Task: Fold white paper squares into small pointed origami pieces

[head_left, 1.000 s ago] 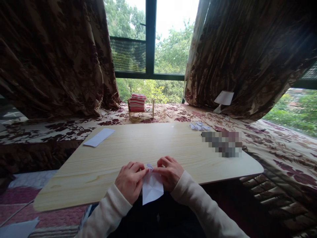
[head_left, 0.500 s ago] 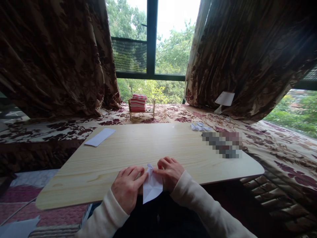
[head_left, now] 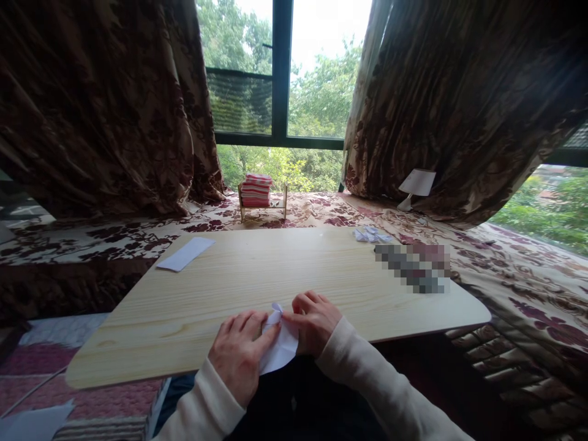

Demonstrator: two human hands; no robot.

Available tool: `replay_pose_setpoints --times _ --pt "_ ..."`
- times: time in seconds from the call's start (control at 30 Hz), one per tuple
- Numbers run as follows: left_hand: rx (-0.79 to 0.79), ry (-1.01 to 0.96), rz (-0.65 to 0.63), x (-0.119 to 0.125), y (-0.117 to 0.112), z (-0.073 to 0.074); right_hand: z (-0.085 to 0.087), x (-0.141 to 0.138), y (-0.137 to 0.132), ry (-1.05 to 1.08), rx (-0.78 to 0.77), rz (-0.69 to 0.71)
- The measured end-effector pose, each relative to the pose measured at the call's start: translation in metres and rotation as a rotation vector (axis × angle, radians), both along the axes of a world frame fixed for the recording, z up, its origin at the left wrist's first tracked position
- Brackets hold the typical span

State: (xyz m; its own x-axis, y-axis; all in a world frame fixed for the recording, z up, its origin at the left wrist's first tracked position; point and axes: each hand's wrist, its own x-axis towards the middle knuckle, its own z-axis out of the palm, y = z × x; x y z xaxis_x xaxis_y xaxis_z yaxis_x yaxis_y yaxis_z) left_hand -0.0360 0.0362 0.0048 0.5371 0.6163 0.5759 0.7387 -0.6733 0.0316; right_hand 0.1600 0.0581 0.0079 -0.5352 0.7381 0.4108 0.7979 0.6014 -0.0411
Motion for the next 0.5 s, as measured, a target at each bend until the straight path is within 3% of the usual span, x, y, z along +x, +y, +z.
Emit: replay_pose_setpoints --times 0.17,0.5 --pt "-0.066 -0.067 -0.084 0.0 0.001 0.005 0.0 0.0 0.0 0.022 0.008 0.006" --pt "-0.281 -0.089 -0.135 -0.007 0.013 0.03 0.001 0.001 0.001 0.016 -0.03 -0.007"
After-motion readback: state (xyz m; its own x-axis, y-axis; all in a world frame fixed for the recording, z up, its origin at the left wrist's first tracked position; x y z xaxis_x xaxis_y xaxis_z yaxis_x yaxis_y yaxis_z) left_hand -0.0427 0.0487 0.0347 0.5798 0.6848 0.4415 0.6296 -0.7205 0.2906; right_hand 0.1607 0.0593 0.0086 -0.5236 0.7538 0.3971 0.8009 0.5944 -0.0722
